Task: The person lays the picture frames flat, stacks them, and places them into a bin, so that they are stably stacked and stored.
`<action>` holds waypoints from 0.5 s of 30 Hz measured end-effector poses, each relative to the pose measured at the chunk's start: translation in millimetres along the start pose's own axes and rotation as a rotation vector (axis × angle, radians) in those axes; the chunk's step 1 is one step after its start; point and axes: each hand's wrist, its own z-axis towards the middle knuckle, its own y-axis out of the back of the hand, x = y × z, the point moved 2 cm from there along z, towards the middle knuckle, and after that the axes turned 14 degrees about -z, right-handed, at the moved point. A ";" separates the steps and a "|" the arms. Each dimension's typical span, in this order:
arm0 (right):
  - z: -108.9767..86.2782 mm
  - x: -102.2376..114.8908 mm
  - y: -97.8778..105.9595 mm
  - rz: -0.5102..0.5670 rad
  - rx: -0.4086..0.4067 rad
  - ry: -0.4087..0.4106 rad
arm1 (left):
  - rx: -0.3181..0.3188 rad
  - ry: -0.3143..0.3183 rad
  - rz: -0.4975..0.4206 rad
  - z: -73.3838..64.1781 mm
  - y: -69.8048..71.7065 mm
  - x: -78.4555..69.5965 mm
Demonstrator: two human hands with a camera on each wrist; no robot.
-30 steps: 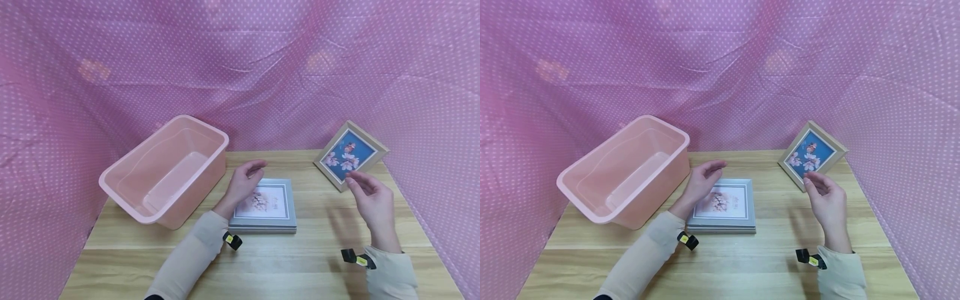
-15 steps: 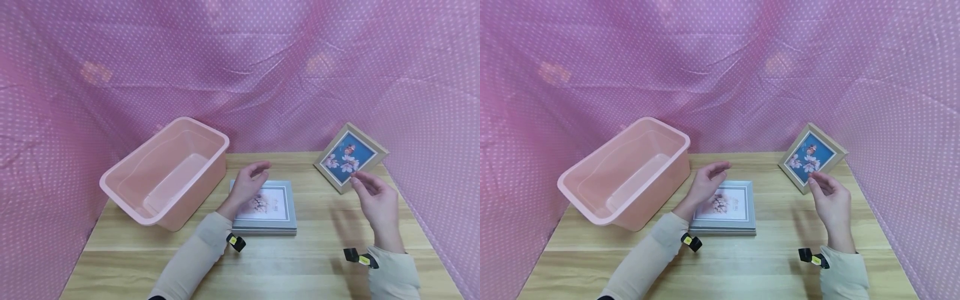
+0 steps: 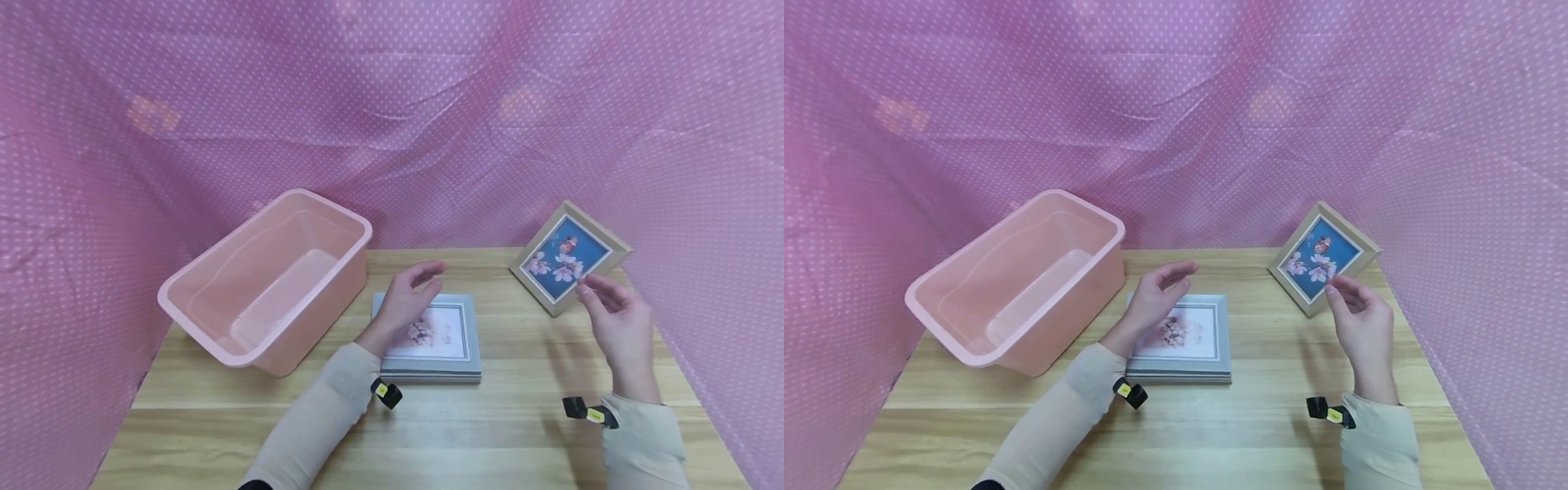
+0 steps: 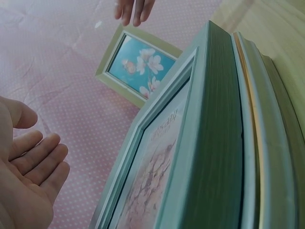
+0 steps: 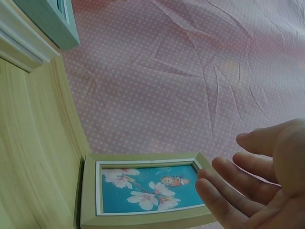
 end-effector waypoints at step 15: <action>16.3 -17.3 1.3 0.051 -0.003 -0.129 | 0.031 0.027 0.005 10.4 -14.3 0.3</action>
